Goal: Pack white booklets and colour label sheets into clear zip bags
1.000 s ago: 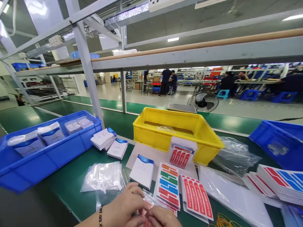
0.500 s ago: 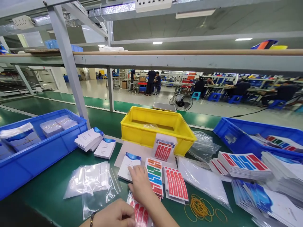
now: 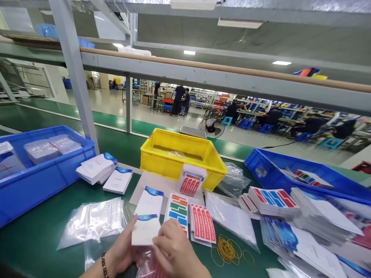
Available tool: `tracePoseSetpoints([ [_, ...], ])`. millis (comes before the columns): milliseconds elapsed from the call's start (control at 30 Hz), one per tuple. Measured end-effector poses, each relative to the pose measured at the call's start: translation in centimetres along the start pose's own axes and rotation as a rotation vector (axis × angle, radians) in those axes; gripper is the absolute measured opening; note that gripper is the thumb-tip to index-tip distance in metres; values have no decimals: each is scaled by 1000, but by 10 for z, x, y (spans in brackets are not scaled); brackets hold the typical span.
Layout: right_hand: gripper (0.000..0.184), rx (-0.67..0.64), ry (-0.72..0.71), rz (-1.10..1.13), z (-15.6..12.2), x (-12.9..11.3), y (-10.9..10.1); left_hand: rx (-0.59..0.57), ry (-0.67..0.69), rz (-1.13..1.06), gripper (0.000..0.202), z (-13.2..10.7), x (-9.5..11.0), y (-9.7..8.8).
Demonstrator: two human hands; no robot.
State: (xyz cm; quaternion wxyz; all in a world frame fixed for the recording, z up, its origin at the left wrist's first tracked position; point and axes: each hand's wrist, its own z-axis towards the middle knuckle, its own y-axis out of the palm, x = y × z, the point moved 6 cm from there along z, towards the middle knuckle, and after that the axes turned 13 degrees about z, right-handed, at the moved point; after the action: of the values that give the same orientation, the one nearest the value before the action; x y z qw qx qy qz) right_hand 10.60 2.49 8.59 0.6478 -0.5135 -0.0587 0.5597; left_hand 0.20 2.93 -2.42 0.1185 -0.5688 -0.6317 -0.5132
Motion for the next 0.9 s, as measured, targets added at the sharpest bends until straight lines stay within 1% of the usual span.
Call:
tracePoseSetpoints([
  [33, 20, -36, 22, 47, -2, 2, -3, 15, -1, -19, 45, -1, 0, 0],
  [67, 20, -34, 74, 71, -4, 11, -8, 21, 3, -29, 34, -3, 0, 0],
  [100, 21, 0, 153, 66, -5, 25, -14, 11, 14, -33, 29, -5, 1, 2],
  [133, 22, 70, 259, 21, -7, 44, -22, -26, 35, -34, 29, -8, 2, 5],
  [167, 21, 141, 376, -58, -9, 65, -30, -89, 54, -25, 32, -10, 4, 10],
  [200, 21, 166, 502, -143, -12, 87, -35, -166, 66, -2, 35, -13, 5, 15],
  [233, 23, 151, 619, -216, -14, 107, -39, -238, 79, 32, 37, -16, 7, 20],
  [267, 26, 132, 698, -263, -15, 123, -41, -299, 91, 74, 40, -18, 7, 23],
  [333, 27, 94, 777, -303, -15, 143, -42, -371, 103, 171, 45, -21, 7, 26],
  [400, 21, 70, 793, -301, -13, 151, -41, -392, 103, 248, 46, -22, 5, 26],
  [500, 14, 35, 814, -295, -12, 154, -41, -412, 91, 284, 46, -22, 3, 25],
  [633, 17, 4, 829, -291, -10, 158, -42, -440, 54, 262, 47, -20, -1, 27],
  [767, 22, -8, 831, -293, -8, 159, -43, -397, 14, 225, 43, -15, -7, 24],
  [900, 23, -11, 829, -277, -5, 159, -44, -343, -25, 158, 37, -14, -9, 24],
])
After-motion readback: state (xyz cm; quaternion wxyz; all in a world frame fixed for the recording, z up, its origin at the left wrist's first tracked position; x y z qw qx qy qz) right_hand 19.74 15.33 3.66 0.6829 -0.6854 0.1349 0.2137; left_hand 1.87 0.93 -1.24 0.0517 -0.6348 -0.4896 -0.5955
